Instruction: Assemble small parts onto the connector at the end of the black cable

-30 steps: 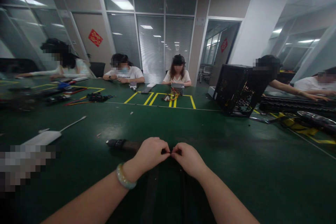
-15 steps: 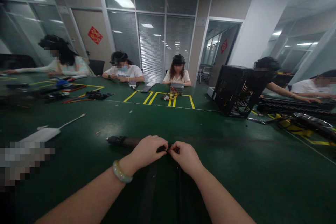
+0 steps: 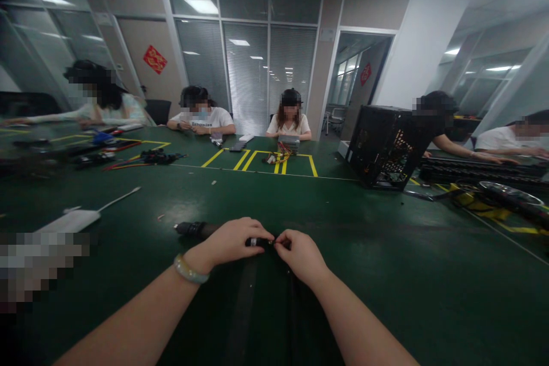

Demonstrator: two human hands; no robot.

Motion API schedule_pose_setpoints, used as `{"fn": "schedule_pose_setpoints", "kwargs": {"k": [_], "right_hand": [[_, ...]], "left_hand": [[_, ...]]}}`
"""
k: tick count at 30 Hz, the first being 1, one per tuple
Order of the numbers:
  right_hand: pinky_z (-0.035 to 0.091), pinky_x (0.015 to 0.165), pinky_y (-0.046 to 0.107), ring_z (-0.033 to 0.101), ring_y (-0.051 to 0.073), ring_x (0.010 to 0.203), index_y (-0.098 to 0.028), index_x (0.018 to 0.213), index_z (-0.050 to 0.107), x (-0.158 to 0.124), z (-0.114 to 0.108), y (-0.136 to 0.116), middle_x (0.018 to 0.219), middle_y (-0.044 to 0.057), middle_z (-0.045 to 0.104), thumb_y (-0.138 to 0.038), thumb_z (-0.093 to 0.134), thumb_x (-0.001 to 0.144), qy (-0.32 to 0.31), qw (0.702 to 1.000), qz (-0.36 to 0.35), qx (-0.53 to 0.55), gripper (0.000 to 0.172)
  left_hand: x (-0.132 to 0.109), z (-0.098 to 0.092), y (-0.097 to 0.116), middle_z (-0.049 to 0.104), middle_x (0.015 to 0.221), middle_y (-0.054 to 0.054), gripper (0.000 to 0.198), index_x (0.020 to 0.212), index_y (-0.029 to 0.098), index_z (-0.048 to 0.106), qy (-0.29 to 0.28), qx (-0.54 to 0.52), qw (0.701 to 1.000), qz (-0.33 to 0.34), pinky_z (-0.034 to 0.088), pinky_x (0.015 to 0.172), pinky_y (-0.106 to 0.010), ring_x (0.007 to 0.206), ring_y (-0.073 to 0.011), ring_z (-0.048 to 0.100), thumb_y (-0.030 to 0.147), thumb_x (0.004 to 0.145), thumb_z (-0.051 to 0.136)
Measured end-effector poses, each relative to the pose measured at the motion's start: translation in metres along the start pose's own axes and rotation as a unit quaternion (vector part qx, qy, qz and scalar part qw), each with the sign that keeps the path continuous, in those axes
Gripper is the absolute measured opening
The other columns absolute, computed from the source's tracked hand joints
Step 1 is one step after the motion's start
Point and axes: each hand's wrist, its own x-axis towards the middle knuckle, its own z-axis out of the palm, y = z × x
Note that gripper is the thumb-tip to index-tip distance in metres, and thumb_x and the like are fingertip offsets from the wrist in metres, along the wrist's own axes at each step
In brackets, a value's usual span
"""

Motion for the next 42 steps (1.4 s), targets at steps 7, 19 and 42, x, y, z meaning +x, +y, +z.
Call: {"fn": "schedule_pose_setpoints", "kwargs": {"k": [7, 19, 42], "right_hand": [[0.042, 0.060, 0.023, 0.062, 0.015, 0.069, -0.020, 0.087, 0.069, 0.000, -0.001, 0.003, 0.079, 0.000, 0.070, -0.031, 0.057, 0.085, -0.004, 1.000, -0.002, 0.027, 0.016], [0.042, 0.058, 0.022, 0.061, 0.014, 0.066, -0.020, 0.085, 0.067, -0.003, -0.002, 0.001, 0.077, -0.001, 0.069, -0.031, 0.057, 0.084, -0.019, 0.999, 0.000, 0.039, 0.015], [0.040, 0.054, 0.020, 0.060, 0.013, 0.064, -0.019, 0.082, 0.066, -0.005, -0.001, 0.007, 0.073, -0.001, 0.067, -0.028, 0.060, 0.079, -0.010, 1.000, -0.004, 0.023, 0.012]], "left_hand": [[0.000, 0.003, 0.002, 0.063, 0.110, 0.001, 0.037, 0.120, 0.038, 0.060, 0.007, 0.016, 1.000, 0.018, 0.042, 0.088, -0.028, 0.102, -0.0177, 0.056, 0.035, 0.084, 0.066], [-0.005, 0.006, 0.014, 0.064, 0.116, 0.001, 0.039, 0.120, 0.036, 0.060, 0.011, 0.020, 1.000, -0.009, 0.041, 0.094, -0.034, 0.106, -0.0203, 0.057, 0.028, 0.082, 0.068], [0.004, 0.020, 0.036, 0.067, 0.106, 0.000, 0.015, 0.100, 0.026, 0.066, 0.074, 0.048, 0.996, -0.021, 0.045, 0.090, -0.033, 0.098, -0.0187, 0.061, 0.027, 0.086, 0.061]]}}
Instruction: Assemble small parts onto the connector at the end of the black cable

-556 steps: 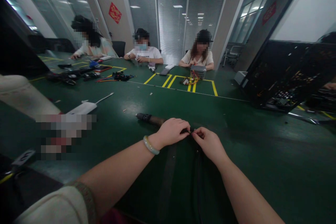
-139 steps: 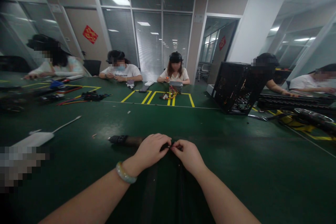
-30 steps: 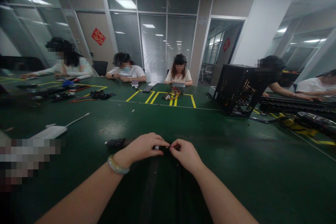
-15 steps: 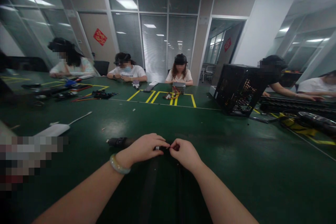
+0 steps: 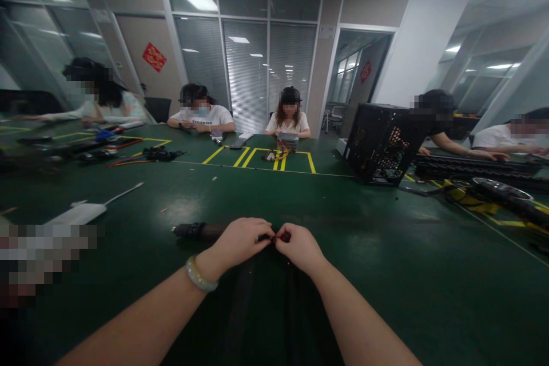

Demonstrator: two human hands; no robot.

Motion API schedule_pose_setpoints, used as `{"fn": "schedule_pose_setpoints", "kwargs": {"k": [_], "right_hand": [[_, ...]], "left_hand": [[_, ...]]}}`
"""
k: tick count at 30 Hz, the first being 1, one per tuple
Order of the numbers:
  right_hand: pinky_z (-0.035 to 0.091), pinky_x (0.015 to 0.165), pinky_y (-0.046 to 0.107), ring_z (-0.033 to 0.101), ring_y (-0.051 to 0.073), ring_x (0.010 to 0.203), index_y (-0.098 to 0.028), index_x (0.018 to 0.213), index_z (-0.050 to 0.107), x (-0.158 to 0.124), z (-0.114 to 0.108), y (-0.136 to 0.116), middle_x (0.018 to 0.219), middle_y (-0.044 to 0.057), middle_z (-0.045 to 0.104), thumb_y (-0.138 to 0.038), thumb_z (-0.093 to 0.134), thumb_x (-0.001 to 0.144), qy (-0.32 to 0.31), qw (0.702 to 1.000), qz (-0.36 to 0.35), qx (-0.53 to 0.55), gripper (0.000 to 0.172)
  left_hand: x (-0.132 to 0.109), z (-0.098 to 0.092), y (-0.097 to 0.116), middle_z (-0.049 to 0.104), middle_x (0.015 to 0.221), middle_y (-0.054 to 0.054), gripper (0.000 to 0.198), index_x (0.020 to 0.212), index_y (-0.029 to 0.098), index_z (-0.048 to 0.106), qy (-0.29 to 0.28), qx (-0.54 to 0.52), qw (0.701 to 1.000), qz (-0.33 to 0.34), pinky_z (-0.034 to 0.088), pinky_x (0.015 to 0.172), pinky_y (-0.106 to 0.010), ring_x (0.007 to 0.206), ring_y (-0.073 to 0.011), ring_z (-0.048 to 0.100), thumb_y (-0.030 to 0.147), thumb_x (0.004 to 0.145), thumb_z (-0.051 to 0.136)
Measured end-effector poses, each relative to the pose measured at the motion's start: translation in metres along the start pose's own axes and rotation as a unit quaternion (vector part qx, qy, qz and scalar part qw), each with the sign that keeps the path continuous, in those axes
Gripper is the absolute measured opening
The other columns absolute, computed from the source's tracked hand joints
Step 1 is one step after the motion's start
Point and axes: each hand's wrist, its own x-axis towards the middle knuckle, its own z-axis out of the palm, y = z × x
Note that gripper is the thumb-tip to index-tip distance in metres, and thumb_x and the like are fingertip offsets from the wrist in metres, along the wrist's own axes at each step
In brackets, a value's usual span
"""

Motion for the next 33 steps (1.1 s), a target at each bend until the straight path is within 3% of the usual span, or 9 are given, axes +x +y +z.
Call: {"fn": "schedule_pose_setpoints", "kwargs": {"k": [7, 19, 33], "right_hand": [[0.038, 0.053, 0.020, 0.058, 0.013, 0.062, -0.019, 0.079, 0.065, 0.002, 0.006, 0.001, 0.072, -0.002, 0.066, -0.029, 0.062, 0.079, 0.028, 0.999, 0.009, -0.012, 0.011], [0.039, 0.053, 0.020, 0.052, 0.010, 0.057, -0.021, 0.093, 0.067, -0.003, -0.004, 0.010, 0.071, -0.003, 0.062, -0.024, 0.063, 0.080, -0.031, 0.998, -0.046, 0.016, 0.014], [0.041, 0.059, 0.024, 0.055, 0.013, 0.065, -0.022, 0.094, 0.069, -0.008, -0.010, 0.002, 0.080, 0.000, 0.064, -0.021, 0.060, 0.083, -0.012, 0.997, -0.062, -0.046, 0.014]], "left_hand": [[0.002, 0.003, 0.005, 0.064, 0.087, 0.000, 0.007, 0.090, 0.022, 0.062, 0.021, 0.015, 0.999, -0.029, 0.045, 0.075, -0.031, 0.081, -0.0175, 0.060, 0.020, 0.083, 0.061], [0.003, 0.013, 0.000, 0.064, 0.086, -0.001, 0.005, 0.087, 0.022, 0.062, 0.036, 0.021, 0.999, 0.004, 0.045, 0.079, -0.032, 0.084, -0.0185, 0.058, 0.019, 0.082, 0.062], [0.002, 0.012, -0.002, 0.065, 0.091, -0.003, 0.009, 0.093, 0.019, 0.063, 0.016, 0.019, 0.999, 0.022, 0.045, 0.084, -0.034, 0.090, -0.0187, 0.059, 0.022, 0.087, 0.056]]}}
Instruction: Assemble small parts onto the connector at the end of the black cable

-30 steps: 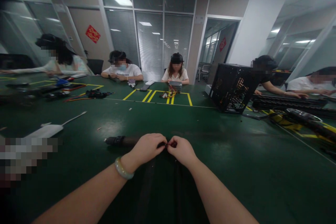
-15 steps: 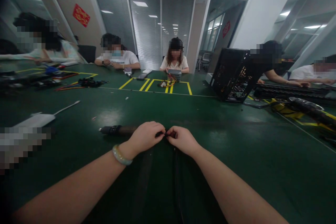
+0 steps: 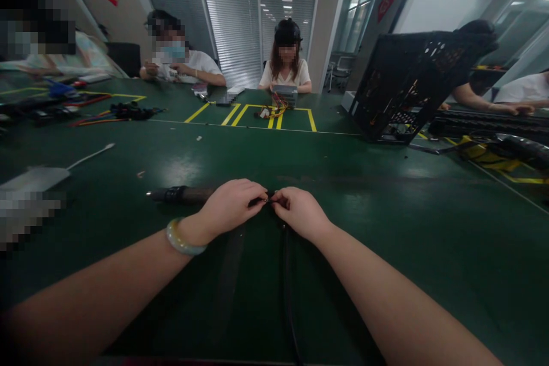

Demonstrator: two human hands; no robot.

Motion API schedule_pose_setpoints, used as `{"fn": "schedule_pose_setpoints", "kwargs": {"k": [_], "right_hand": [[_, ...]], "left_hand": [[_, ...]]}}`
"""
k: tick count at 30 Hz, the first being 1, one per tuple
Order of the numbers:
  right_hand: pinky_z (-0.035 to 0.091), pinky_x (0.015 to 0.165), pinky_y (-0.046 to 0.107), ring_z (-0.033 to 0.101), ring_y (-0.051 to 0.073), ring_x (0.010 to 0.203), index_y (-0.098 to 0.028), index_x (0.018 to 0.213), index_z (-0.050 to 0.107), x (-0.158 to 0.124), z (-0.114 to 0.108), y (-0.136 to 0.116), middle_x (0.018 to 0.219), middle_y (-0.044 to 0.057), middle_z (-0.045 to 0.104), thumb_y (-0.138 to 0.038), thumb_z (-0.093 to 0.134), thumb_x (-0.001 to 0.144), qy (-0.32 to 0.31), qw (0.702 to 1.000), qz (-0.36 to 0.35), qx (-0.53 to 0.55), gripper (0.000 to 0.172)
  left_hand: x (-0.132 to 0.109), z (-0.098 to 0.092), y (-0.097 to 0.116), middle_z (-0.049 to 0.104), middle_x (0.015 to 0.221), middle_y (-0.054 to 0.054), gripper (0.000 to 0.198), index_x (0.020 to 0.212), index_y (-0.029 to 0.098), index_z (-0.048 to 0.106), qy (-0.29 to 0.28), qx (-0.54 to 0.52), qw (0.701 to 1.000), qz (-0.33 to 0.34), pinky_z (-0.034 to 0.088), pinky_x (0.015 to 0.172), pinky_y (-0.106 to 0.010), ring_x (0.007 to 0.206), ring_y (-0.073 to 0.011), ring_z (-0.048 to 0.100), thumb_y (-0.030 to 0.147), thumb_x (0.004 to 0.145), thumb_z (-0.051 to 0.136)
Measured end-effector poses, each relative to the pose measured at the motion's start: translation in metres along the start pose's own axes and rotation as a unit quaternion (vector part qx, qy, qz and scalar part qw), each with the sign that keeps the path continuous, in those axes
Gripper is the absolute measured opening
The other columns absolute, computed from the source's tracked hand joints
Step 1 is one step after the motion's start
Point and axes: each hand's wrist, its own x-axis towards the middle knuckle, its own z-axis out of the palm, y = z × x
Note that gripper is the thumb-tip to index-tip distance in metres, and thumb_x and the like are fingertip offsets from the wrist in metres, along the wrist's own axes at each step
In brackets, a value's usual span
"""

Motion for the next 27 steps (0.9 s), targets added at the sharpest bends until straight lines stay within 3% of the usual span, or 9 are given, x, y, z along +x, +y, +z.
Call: {"fn": "schedule_pose_setpoints", "kwargs": {"k": [10, 21, 27], "right_hand": [[0.041, 0.062, 0.025, 0.056, 0.014, 0.070, -0.022, 0.092, 0.070, -0.0010, -0.0075, 0.0003, 0.083, 0.001, 0.064, -0.021, 0.061, 0.083, 0.006, 0.998, -0.011, -0.057, 0.013], [0.043, 0.064, 0.026, 0.058, 0.014, 0.073, -0.023, 0.094, 0.070, -0.0027, -0.0087, -0.0028, 0.087, 0.001, 0.065, -0.022, 0.061, 0.084, 0.012, 0.998, -0.013, -0.058, 0.014], [0.044, 0.066, 0.027, 0.060, 0.016, 0.076, -0.024, 0.097, 0.070, -0.0023, -0.0073, -0.0032, 0.089, 0.001, 0.068, -0.024, 0.062, 0.085, 0.012, 0.999, 0.000, -0.036, 0.014]], "left_hand": [[0.0043, 0.0031, -0.0006, 0.065, 0.088, -0.004, 0.012, 0.092, 0.018, 0.064, -0.004, 0.000, 1.000, 0.029, 0.045, 0.083, -0.034, 0.089, -0.0183, 0.060, 0.022, 0.089, 0.053], [0.0051, 0.0011, 0.0010, 0.065, 0.092, -0.001, 0.013, 0.099, 0.021, 0.062, -0.006, -0.005, 1.000, 0.009, 0.044, 0.080, -0.033, 0.089, -0.0187, 0.059, 0.026, 0.090, 0.055], [0.0050, 0.0030, -0.0005, 0.065, 0.090, -0.002, 0.012, 0.094, 0.020, 0.062, -0.011, -0.011, 1.000, 0.016, 0.044, 0.081, -0.034, 0.090, -0.0192, 0.059, 0.029, 0.090, 0.056]]}}
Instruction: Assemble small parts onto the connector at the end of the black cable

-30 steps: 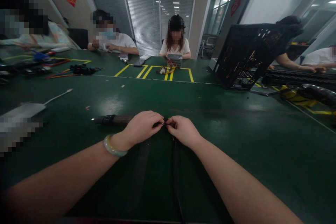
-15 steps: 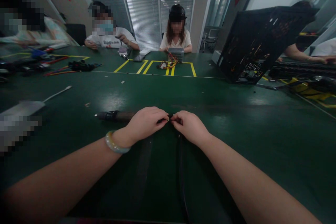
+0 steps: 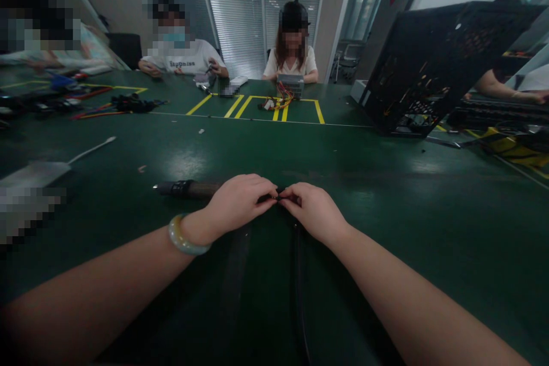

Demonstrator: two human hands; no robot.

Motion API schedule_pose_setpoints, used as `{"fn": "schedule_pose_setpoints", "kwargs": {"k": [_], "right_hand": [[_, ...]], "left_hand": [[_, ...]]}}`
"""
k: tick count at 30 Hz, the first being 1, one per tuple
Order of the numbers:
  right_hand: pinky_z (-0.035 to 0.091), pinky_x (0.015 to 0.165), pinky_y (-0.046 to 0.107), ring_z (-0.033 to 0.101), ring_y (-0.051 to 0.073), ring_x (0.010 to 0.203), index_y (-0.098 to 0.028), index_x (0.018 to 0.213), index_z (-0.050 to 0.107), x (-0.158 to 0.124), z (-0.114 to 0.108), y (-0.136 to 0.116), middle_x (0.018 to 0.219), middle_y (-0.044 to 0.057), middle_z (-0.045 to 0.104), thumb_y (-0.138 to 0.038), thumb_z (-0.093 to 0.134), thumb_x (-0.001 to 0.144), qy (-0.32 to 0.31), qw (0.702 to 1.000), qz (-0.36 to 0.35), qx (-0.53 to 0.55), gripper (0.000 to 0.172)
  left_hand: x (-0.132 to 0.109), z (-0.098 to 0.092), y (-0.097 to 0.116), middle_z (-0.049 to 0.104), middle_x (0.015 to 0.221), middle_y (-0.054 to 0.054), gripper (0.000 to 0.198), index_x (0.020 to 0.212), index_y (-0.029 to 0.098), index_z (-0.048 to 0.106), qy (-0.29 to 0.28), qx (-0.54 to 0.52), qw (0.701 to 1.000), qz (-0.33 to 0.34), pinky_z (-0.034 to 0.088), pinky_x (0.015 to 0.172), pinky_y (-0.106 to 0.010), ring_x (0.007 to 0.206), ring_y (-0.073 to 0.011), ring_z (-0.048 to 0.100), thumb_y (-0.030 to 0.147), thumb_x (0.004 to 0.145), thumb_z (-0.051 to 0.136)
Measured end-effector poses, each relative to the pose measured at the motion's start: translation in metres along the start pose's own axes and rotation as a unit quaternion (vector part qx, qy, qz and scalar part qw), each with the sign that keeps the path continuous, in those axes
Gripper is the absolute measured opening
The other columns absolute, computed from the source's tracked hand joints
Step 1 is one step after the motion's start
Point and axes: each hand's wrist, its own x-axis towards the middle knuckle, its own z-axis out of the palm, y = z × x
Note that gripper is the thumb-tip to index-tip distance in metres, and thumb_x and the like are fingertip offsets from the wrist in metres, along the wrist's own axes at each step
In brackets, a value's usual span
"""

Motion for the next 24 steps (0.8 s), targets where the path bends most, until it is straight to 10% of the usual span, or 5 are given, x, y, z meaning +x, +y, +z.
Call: {"fn": "schedule_pose_setpoints", "kwargs": {"k": [24], "right_hand": [[0.046, 0.066, 0.025, 0.063, 0.015, 0.076, -0.023, 0.092, 0.070, 0.000, 0.005, 0.009, 0.089, 0.000, 0.070, -0.028, 0.060, 0.087, -0.018, 0.996, 0.044, 0.081, 0.012]], "left_hand": [[0.000, 0.000, 0.001, 0.064, 0.089, -0.001, 0.010, 0.094, 0.021, 0.061, 0.002, 0.004, 1.000, -0.019, 0.044, 0.080, -0.033, 0.088, -0.0188, 0.058, 0.029, 0.088, 0.057]]}}
